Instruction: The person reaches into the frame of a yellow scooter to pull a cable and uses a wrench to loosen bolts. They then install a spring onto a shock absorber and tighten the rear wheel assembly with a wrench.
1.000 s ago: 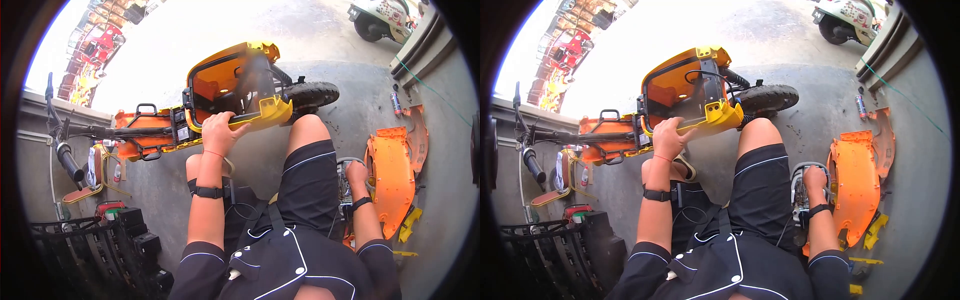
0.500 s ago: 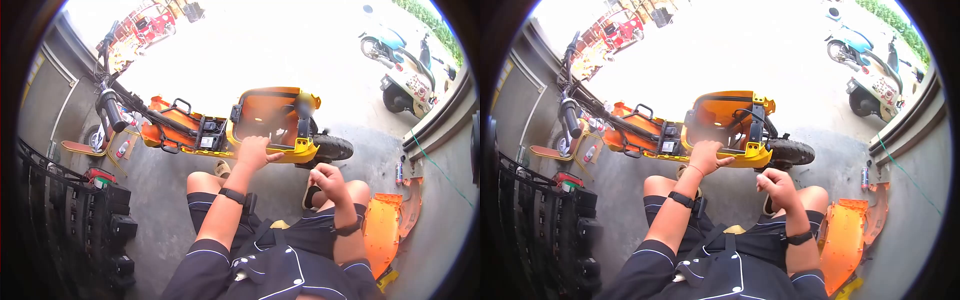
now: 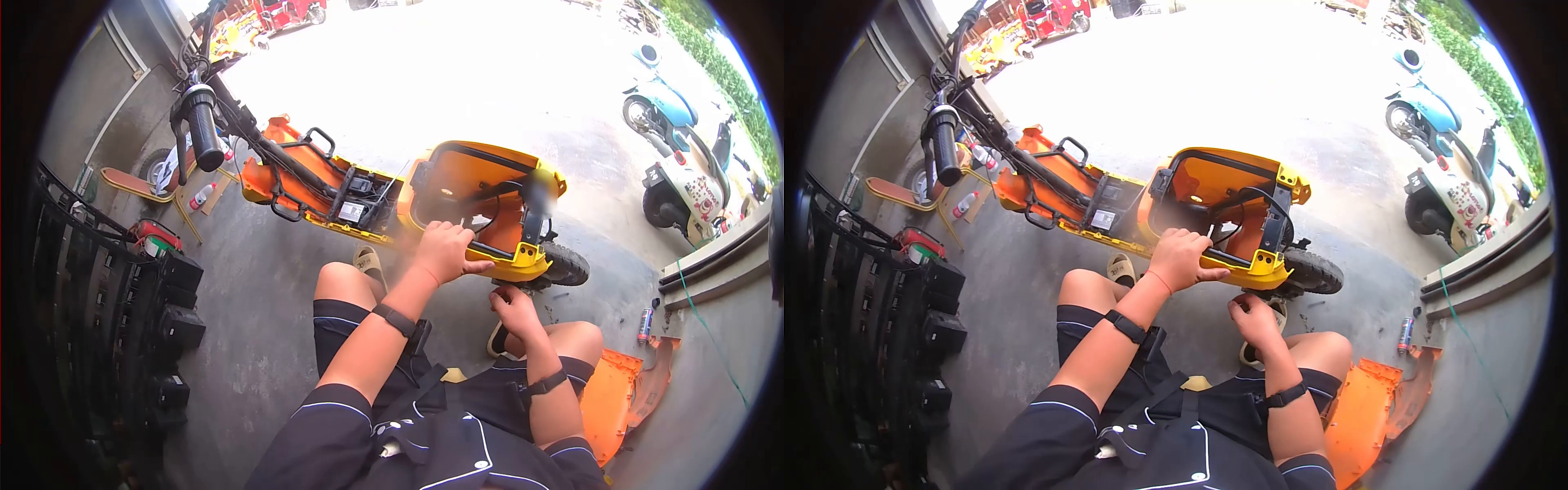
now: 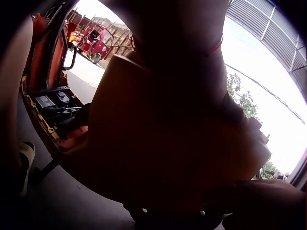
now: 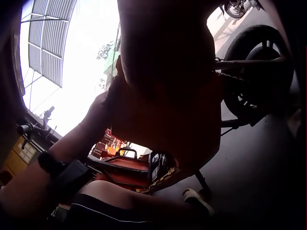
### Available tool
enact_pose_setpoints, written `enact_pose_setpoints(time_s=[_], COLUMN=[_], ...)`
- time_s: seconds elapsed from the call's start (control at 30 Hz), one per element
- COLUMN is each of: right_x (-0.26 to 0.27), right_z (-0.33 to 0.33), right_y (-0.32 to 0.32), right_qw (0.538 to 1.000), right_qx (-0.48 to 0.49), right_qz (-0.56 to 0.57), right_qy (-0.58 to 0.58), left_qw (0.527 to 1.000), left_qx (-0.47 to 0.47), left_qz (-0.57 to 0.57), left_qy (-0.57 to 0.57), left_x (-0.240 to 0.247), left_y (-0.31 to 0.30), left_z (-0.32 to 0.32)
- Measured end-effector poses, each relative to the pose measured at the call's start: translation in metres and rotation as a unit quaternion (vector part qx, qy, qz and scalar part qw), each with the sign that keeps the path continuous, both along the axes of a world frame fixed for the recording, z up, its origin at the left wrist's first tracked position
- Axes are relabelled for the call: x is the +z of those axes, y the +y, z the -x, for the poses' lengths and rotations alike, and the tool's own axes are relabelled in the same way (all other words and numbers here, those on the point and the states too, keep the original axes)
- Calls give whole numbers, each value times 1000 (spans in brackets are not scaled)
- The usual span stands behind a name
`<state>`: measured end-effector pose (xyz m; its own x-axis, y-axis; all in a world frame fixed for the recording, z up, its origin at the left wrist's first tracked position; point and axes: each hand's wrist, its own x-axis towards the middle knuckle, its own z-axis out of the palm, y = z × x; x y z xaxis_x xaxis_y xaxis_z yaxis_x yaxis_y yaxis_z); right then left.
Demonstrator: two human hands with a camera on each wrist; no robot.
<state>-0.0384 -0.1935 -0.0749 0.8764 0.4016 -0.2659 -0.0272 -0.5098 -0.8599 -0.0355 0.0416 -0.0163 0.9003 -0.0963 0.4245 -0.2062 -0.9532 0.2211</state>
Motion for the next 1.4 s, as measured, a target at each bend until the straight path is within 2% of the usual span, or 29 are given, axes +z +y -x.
enact_pose_setpoints(time_s=[0.07, 0.13, 0.17, 0.23, 0.27, 0.53, 0.77, 0.83, 0.9, 0.97, 1.03, 1.17, 1.23, 1.3, 1.37, 1.4], right_x=[-15, -12, -9, 3, 7, -11, -19, -15, -13, -11, -12, -10, -14, -23, -20, -23], right_z=[0, 3, 2, -2, 0, -12, -13, -15, -15, -16, -14, -16, -18, -18, -19, -18], right_y=[7, 15, 13, 13, 14, -10, -12, -10, -10, -9, -6, -5, -7, -8, -5, -5], right_qw=[1000, 996, 997, 949, 937, 916, 928, 896, 890, 885, 893, 894, 895, 898, 902, 907], right_qx=[22, -2, 0, -56, -90, -195, -180, -223, -220, -217, -209, -202, -194, -186, -188, -181], right_qz=[2, -34, -30, -137, -161, -206, -189, -226, -244, -261, -235, -244, -250, -257, -225, -218], right_qy=[-3, 77, 78, 280, 297, 284, 266, 311, 315, 319, 322, 317, 315, 305, 318, 311], left_qw=[1000, 1000, 1000, 1000, 1000, 999, 1000, 999, 999, 999, 999, 1000, 999, 995, 988, 987], left_qx=[2, -5, -2, -3, -1, -9, -11, -19, -26, -31, -34, -27, -36, -88, -132, -131], left_qz=[3, 7, 11, 16, 14, 27, 14, 12, 10, 1, -5, -4, 13, 45, 79, 87], left_qy=[4, 3, 3, -3, 4, -25, -12, -24, -36, 20, 18, -14, 6, -11, 28, 34], left_x=[0, -1, -2, -2, -2, -8, -8, -10, -10, -8, -6, -4, 0, 2, 3, 22], left_y=[1, 1, -1, 0, 2, 1, 4, 6, 8, 9, 8, 7, 6, 11, 26, 33], left_z=[1, 0, 0, 1, 2, 1, -1, -3, -5, -10, -10, -7, -3, -1, 1, 10])
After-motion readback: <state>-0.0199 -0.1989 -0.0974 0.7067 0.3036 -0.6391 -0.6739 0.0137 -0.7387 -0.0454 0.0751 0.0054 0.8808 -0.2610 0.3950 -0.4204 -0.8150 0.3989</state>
